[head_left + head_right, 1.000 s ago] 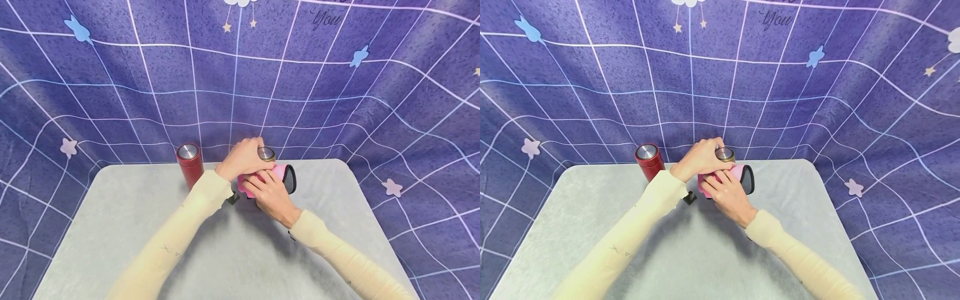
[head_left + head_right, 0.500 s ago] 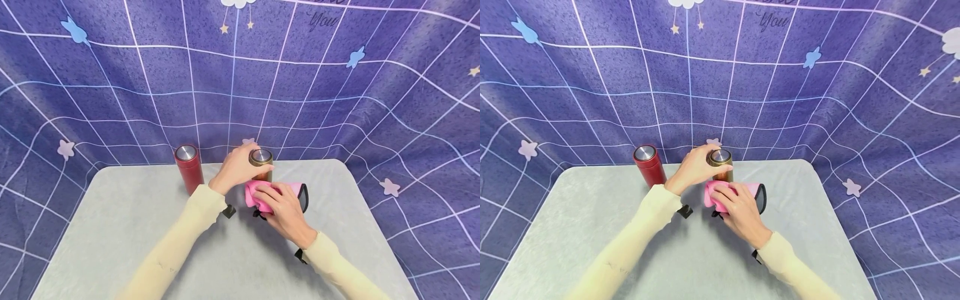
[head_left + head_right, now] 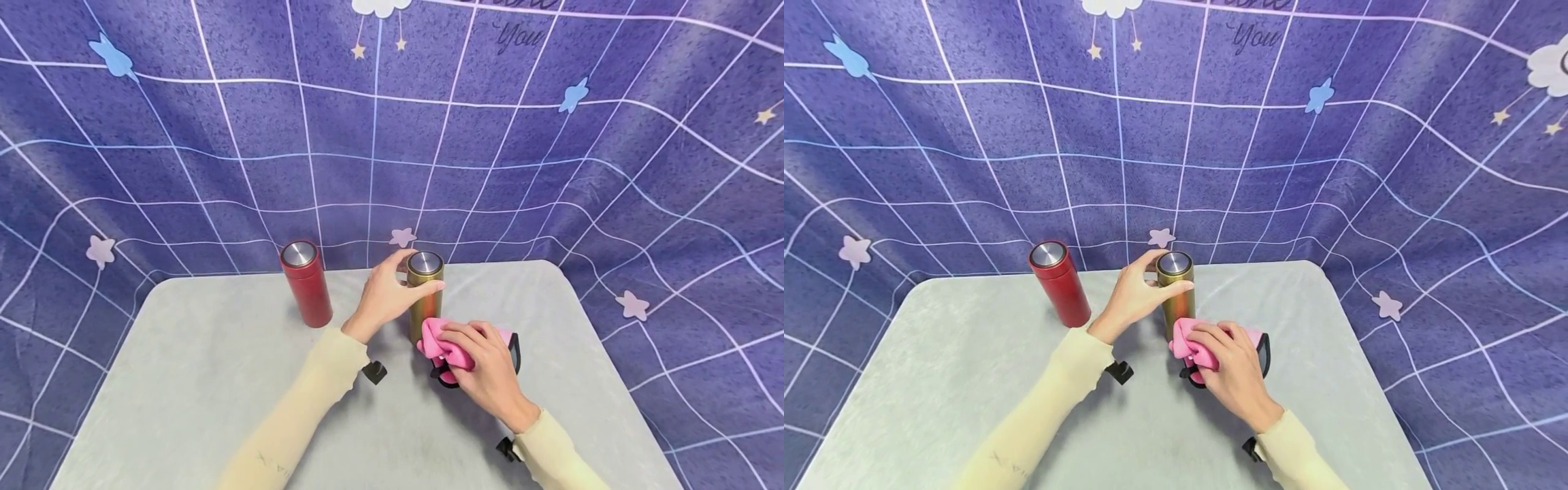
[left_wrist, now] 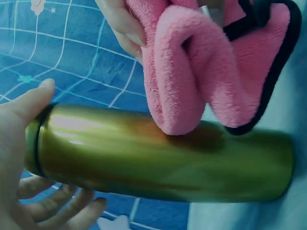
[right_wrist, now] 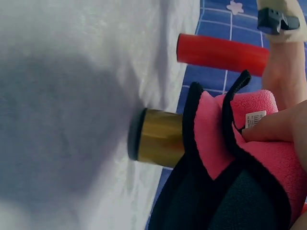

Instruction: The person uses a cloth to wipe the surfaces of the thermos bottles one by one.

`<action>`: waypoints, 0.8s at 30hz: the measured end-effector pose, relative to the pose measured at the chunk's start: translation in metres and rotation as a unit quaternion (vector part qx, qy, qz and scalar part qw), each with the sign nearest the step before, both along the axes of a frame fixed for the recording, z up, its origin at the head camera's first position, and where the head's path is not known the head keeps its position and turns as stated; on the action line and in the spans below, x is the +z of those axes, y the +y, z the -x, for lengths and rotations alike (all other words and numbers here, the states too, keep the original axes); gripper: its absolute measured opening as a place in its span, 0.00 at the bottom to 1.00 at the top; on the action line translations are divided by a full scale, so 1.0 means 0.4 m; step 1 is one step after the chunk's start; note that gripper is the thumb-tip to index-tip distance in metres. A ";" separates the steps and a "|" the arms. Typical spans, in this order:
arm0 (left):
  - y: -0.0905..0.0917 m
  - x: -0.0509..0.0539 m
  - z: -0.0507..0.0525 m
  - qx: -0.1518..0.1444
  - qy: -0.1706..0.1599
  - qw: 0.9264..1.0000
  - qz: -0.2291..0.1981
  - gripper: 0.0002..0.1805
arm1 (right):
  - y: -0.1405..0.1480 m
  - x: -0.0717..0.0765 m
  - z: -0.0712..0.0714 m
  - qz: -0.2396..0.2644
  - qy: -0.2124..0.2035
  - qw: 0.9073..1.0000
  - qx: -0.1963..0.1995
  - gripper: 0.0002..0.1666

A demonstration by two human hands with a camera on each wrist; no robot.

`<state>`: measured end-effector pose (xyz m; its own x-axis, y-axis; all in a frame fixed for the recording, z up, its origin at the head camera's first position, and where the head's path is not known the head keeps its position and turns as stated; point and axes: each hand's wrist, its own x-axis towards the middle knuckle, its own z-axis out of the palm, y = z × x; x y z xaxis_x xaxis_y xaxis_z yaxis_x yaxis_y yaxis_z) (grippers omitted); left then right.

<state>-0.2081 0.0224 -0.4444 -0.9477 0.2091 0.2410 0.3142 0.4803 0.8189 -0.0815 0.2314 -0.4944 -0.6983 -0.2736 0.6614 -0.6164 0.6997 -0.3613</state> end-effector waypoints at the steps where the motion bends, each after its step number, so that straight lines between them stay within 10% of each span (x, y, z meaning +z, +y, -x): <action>1: 0.001 -0.009 -0.002 -0.002 0.001 1.000 -0.021 0.49 | 0.003 -0.004 -0.002 0.004 -0.002 1.000 -0.001 0.26; 12: -0.001 -0.116 -0.027 -0.042 -0.008 0.990 -0.136 0.38 | 0.035 -0.011 -0.007 0.032 -0.021 0.999 -0.025 0.28; 24: -0.009 -0.141 -0.065 -0.090 -0.019 0.985 -0.146 0.33 | 0.086 0.021 0.018 0.099 -0.035 0.994 -0.040 0.32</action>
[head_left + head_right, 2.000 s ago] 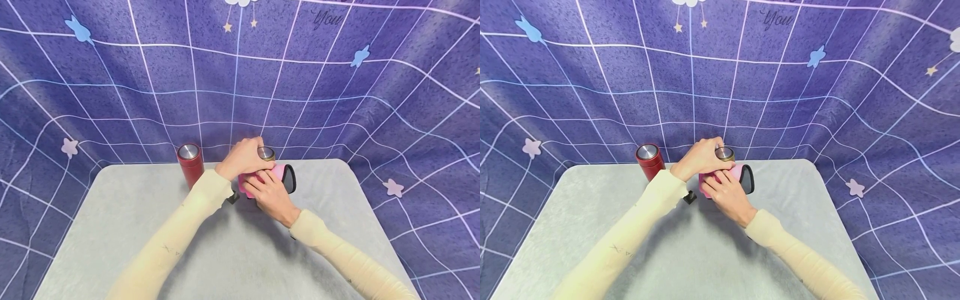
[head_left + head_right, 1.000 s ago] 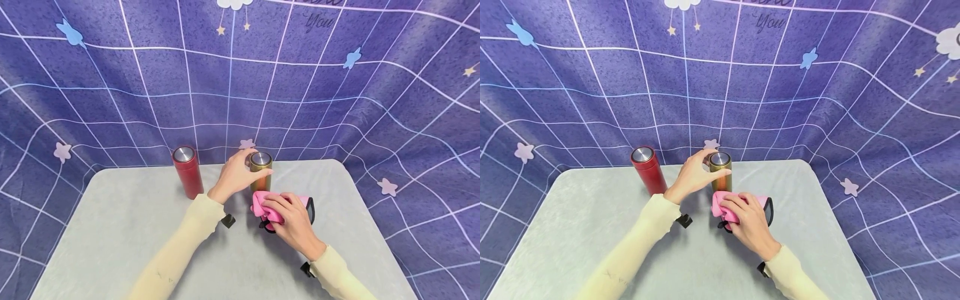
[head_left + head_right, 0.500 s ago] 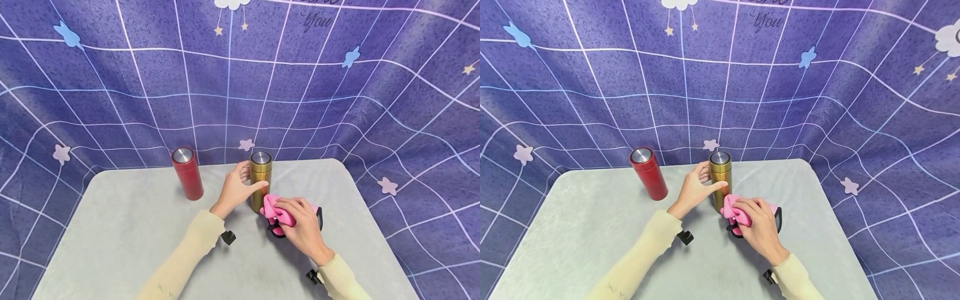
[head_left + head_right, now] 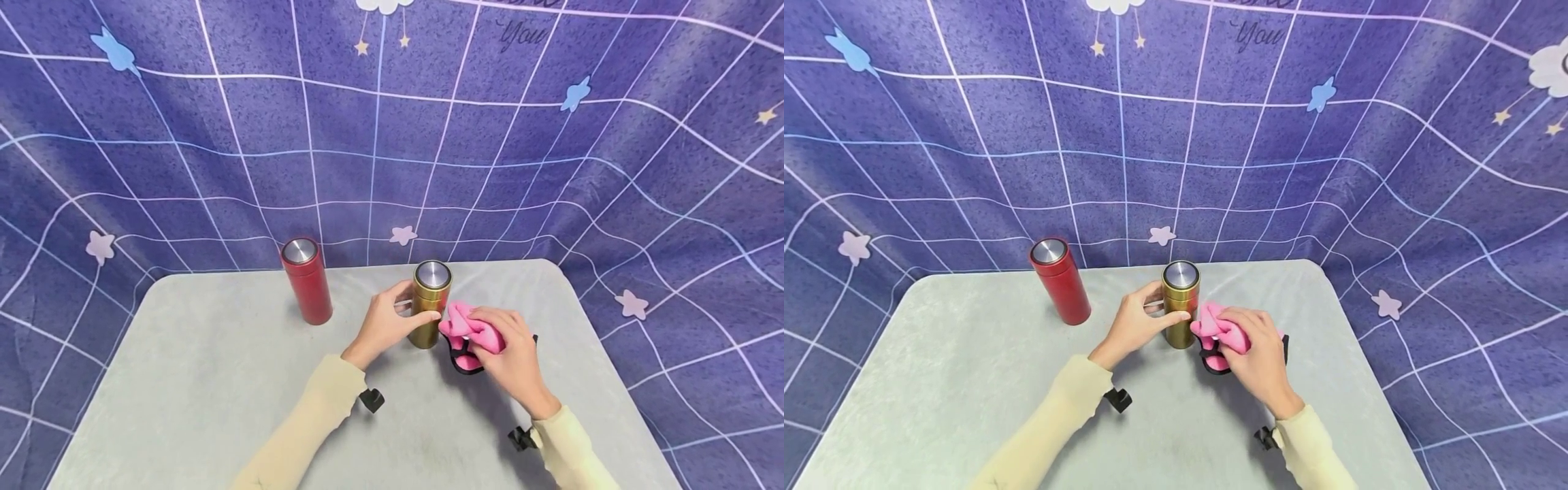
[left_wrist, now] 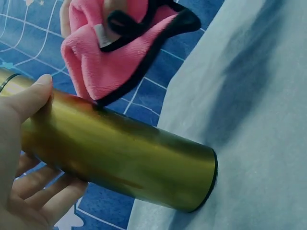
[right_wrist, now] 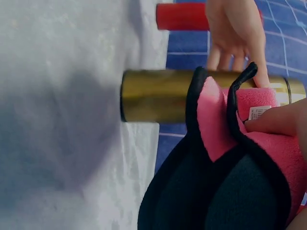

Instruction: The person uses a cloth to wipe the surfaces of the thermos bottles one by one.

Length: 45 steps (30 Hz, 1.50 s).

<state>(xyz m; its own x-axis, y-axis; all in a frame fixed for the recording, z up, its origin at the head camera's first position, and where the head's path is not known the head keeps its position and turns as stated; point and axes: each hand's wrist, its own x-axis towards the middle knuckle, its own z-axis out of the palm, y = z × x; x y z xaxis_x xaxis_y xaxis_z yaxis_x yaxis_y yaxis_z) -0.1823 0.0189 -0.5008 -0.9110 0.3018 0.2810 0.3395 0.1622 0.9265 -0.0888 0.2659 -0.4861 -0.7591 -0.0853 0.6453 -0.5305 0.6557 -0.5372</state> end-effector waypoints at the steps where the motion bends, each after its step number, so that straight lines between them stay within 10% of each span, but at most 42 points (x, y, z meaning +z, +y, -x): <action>1: -0.001 0.000 -0.002 -0.002 0.004 1.000 0.000 0.33 | 0.006 0.003 0.006 0.007 -0.006 1.000 -0.003 0.32; 13: -0.013 -0.005 -0.020 0.008 0.028 1.000 -0.005 0.32 | 0.013 0.140 0.102 0.167 -0.070 0.982 -0.056 0.28; 20: -0.022 -0.011 -0.028 0.009 0.034 0.999 -0.005 0.30 | -0.052 0.282 0.139 0.206 -0.061 0.977 0.004 0.25; 30: -0.024 -0.018 -0.028 0.003 0.050 0.999 -0.005 0.29 | -0.112 0.297 0.214 0.113 -0.088 0.983 0.113 0.26; 36: -0.021 -0.017 -0.025 -0.001 0.063 0.998 0.017 0.31 | -0.128 0.285 0.221 0.013 -0.112 0.987 0.113 0.25; 45: -0.025 -0.018 -0.028 -0.004 0.053 0.998 0.024 0.32 | -0.123 0.266 0.221 -0.011 -0.124 0.985 0.116 0.26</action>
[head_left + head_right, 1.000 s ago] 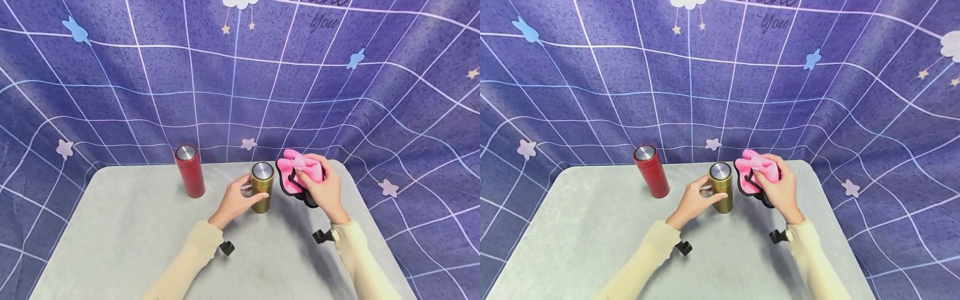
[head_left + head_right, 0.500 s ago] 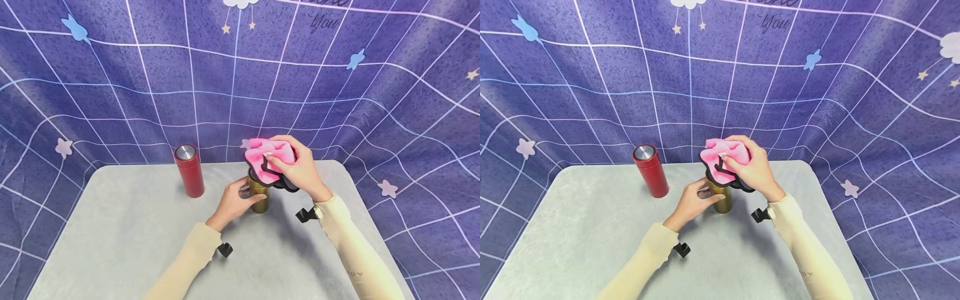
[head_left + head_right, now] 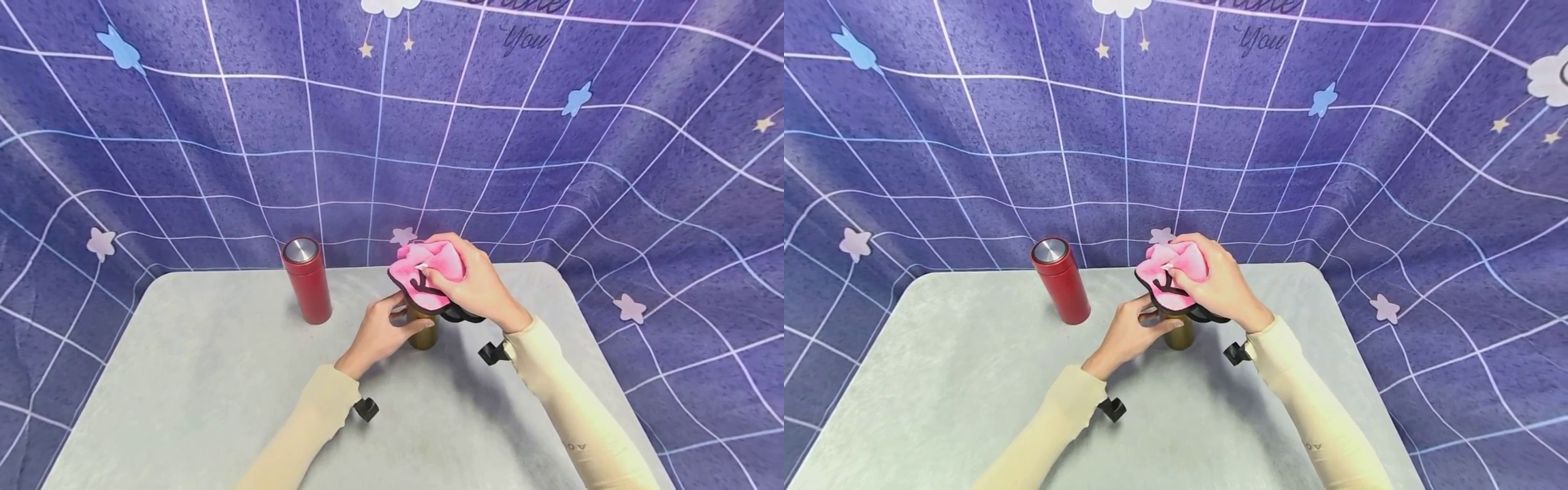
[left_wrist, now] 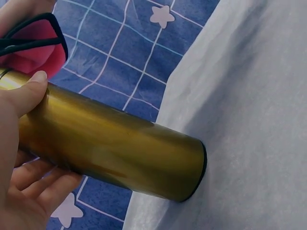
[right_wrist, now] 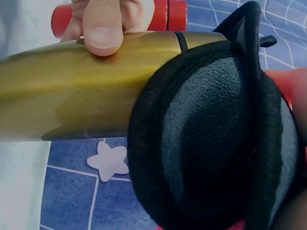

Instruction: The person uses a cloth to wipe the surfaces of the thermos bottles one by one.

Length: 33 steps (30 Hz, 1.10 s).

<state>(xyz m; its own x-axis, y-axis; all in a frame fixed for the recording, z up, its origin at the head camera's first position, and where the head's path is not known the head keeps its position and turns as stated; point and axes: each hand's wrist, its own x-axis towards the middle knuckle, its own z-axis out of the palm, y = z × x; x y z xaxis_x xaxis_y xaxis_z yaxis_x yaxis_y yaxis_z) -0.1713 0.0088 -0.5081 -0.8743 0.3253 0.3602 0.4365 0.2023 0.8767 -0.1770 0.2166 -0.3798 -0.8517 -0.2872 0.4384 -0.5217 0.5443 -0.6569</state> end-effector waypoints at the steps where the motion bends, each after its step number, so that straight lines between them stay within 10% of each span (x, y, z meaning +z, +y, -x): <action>1: -0.001 0.001 0.000 -0.001 -0.002 1.000 0.002 0.33 | 0.001 -0.001 -0.001 0.002 0.000 1.000 -0.001 0.26; 22: -0.004 -0.003 0.000 0.005 -0.017 1.000 -0.015 0.35 | -0.029 -0.087 -0.063 0.135 0.086 0.984 -0.076 0.30; 33: -0.015 -0.011 0.005 0.034 0.029 0.999 0.024 0.28 | -0.057 -0.116 -0.098 0.071 0.197 0.973 -0.093 0.28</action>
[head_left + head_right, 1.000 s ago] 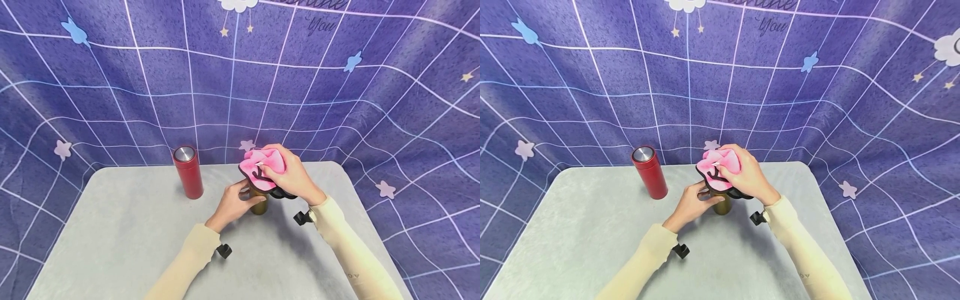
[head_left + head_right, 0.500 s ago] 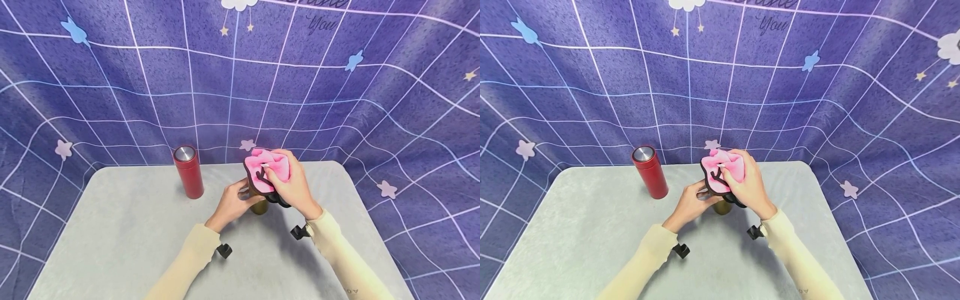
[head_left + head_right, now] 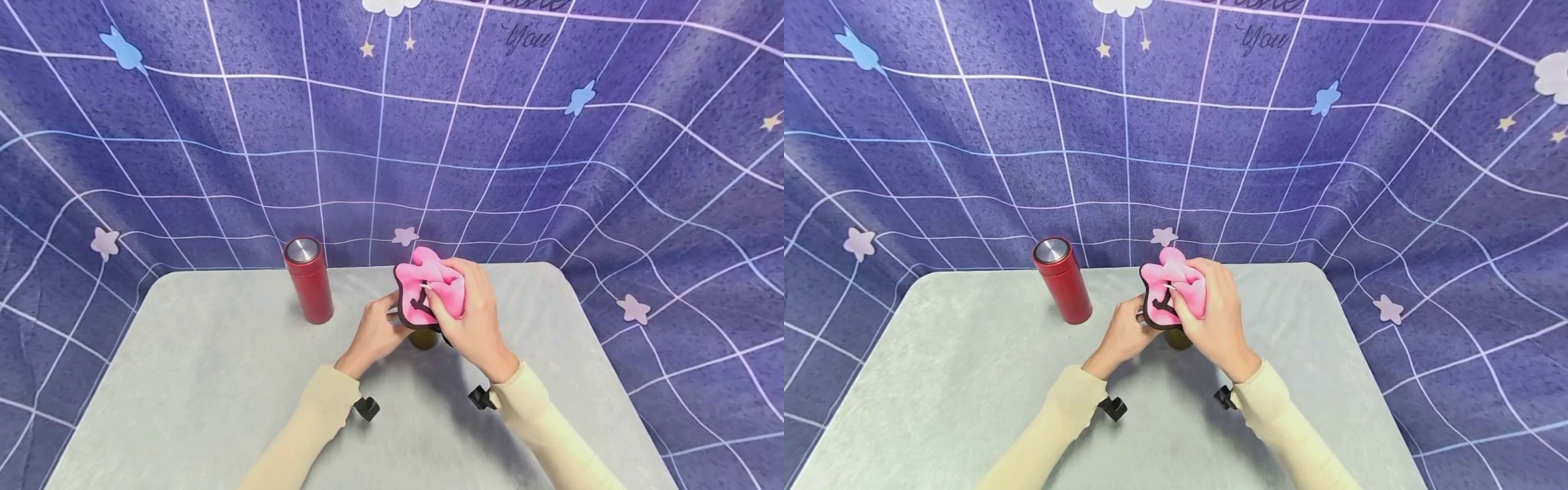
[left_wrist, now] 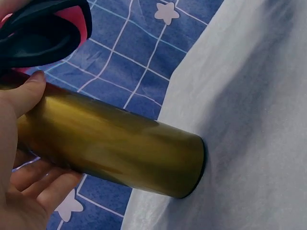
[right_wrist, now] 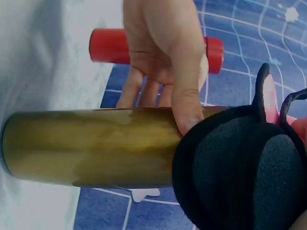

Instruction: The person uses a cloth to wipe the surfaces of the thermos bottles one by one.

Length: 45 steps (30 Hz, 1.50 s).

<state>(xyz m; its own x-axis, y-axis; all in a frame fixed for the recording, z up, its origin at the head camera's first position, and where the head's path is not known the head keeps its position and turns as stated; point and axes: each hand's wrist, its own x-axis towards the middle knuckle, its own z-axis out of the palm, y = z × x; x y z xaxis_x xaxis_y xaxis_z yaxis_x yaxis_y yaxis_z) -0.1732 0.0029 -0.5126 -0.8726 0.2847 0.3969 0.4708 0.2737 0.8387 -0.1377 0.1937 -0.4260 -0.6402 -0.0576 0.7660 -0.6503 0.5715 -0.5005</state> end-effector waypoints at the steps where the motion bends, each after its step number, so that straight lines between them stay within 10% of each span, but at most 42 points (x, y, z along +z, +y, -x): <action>1: -0.002 0.000 0.001 0.001 0.004 1.000 0.002 0.27 | -0.002 -0.001 -0.002 -0.013 0.012 1.000 0.000 0.28; 22: -0.006 0.008 -0.002 0.009 0.005 1.000 0.012 0.15 | -0.027 0.026 -0.021 -0.209 0.090 0.974 0.001 0.24; 45: -0.019 -0.005 0.001 0.008 0.110 0.994 0.010 0.18 | -0.046 0.084 -0.007 -0.321 0.080 0.943 0.027 0.26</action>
